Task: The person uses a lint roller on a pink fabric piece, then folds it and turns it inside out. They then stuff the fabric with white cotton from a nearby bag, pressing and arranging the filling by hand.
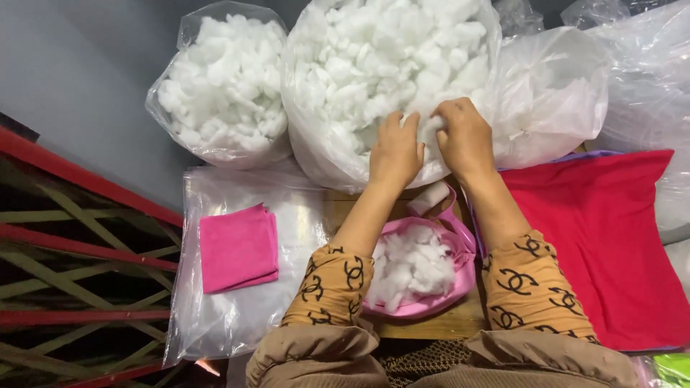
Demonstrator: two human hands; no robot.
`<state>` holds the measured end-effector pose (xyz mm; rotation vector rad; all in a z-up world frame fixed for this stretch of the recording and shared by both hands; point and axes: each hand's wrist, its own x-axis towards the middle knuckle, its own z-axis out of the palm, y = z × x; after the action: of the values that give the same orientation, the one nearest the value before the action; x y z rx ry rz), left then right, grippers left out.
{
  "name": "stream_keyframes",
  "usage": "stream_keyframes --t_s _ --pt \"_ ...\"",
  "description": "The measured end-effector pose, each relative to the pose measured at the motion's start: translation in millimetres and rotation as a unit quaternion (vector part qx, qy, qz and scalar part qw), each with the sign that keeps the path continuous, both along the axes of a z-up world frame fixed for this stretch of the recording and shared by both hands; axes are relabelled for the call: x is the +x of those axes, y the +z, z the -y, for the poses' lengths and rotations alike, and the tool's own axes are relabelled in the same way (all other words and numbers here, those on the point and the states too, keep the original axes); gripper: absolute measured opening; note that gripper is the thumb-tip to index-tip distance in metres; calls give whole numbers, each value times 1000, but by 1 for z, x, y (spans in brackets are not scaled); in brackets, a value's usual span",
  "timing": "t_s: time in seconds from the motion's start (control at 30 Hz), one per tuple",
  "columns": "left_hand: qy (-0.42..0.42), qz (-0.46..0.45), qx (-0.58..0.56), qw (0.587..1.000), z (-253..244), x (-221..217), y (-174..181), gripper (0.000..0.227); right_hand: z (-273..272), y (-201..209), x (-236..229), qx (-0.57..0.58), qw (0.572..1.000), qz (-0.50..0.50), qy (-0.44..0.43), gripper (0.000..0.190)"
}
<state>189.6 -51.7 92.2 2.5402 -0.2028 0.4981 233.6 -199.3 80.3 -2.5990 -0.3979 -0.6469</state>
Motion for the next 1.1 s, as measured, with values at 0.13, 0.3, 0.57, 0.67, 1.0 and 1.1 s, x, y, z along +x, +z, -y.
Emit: stream_keyframes --t_s 0.13,0.3,0.57,0.67,1.0,1.1 --pt "-4 94 -87 992 -13 -43 14 46 1 41 -56 163 982 79 46 35" --pt "-75 33 -356 931 -32 -125 37 46 0 60 -110 436 897 -57 35 33" --pt "-92 -265 -662 694 -38 -202 -26 59 -6 21 -203 731 626 -231 145 25" --pt "-113 -310 -717 614 -38 -211 -47 63 -3 -5 -230 758 548 -316 160 26" --pt "-86 -435 -676 588 -35 -200 -77 68 -11 -24 -228 243 879 -333 238 28" --pt "-63 -433 -653 618 -34 -201 -67 50 -5 -51 -219 224 876 -331 271 42"
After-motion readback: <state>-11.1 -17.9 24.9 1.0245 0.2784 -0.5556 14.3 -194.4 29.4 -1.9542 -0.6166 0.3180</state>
